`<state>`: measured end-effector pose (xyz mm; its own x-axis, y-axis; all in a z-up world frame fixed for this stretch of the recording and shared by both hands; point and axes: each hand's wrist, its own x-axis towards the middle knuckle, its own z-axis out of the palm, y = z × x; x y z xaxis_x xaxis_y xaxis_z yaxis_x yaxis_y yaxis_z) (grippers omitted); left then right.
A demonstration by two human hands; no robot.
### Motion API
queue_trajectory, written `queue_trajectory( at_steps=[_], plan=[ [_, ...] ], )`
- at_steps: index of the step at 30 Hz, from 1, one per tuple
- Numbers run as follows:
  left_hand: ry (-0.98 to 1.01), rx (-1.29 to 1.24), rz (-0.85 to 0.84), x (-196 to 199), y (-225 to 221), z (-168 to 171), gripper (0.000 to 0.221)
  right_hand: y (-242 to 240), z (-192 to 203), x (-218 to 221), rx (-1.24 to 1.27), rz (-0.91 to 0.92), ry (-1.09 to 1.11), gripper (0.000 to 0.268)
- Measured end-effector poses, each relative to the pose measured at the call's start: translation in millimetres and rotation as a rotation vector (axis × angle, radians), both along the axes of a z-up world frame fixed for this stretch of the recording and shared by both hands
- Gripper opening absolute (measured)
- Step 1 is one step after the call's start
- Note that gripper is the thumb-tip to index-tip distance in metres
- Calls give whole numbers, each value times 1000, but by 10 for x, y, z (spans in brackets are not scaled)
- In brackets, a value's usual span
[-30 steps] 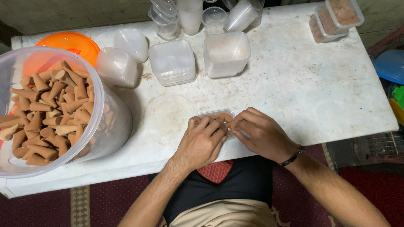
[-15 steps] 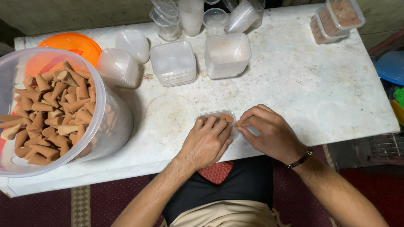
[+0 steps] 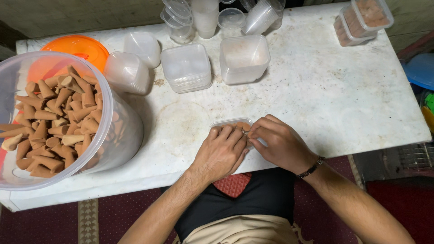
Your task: The person picks up incense cones from a large plastic bucket by hand and places them into small plastic containers, then snaps a lid onto a filled container and places it aside with others.
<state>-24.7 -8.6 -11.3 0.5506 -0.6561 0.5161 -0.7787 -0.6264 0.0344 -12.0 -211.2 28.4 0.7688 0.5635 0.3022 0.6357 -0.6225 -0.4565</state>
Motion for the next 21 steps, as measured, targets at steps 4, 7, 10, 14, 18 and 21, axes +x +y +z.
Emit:
queue_trajectory(
  at_steps=[4,7,10,14,18,21],
  plan=[
    [-2,-9,11,-1,2,-31,28,13,-48,2,-39,13,-14,3],
    [22,-39,11,4,19,-61,29,21,-38,-7,-76,37,-22,2],
    [35,-58,8,8,33,-58,31,25,-16,-33,-114,24,-10,5],
    [74,-58,16,0,46,-51,32,16,58,-34,-166,31,-13,8],
    [118,-51,29,-13,74,-35,34,-23,44,-27,-168,20,-23,12],
    [135,-51,37,-21,95,-18,35,-46,-42,-16,-157,39,-38,13]
  ],
)
